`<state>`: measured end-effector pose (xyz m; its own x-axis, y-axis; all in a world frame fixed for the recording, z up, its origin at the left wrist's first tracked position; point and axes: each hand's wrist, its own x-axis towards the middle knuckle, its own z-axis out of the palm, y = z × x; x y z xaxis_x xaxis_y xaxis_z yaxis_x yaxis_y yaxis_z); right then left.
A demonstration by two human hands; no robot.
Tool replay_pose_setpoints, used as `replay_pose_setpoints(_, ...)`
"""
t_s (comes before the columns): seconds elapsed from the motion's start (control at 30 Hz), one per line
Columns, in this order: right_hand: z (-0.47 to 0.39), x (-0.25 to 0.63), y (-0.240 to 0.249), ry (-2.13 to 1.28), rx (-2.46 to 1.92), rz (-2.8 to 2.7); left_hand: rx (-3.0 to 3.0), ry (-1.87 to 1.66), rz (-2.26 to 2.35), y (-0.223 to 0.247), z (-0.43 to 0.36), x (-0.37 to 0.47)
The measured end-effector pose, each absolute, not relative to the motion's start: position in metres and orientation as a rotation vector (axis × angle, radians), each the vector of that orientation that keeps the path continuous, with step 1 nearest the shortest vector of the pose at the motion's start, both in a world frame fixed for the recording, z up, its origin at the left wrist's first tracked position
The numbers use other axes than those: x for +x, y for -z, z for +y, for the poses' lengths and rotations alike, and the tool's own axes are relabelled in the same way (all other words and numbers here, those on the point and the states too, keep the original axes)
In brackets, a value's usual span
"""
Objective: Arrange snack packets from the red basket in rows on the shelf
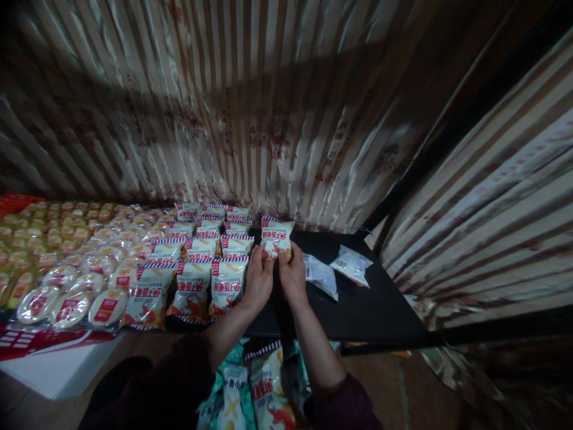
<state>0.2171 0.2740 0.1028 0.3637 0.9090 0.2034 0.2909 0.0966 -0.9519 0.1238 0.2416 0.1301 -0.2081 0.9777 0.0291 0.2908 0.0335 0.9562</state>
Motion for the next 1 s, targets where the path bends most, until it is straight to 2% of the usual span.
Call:
replay_pose_setpoints(0.3,0.316,0.222,-0.107,-0.69,-1.462,-1.168,1.235,-1.184,1.606,-0.136,0.267,0.135)
replay_pose_setpoints(0.63,0.354,0.219,-0.099,-0.651,-1.614,-1.084,1.287,-1.233,1.68,-0.118,0.295,0.146)
replay_pose_setpoints(1.0,0.373,0.215,-0.072,-0.716,-1.59,-1.063,1.28,-1.191,1.761,-0.109,0.308,0.147)
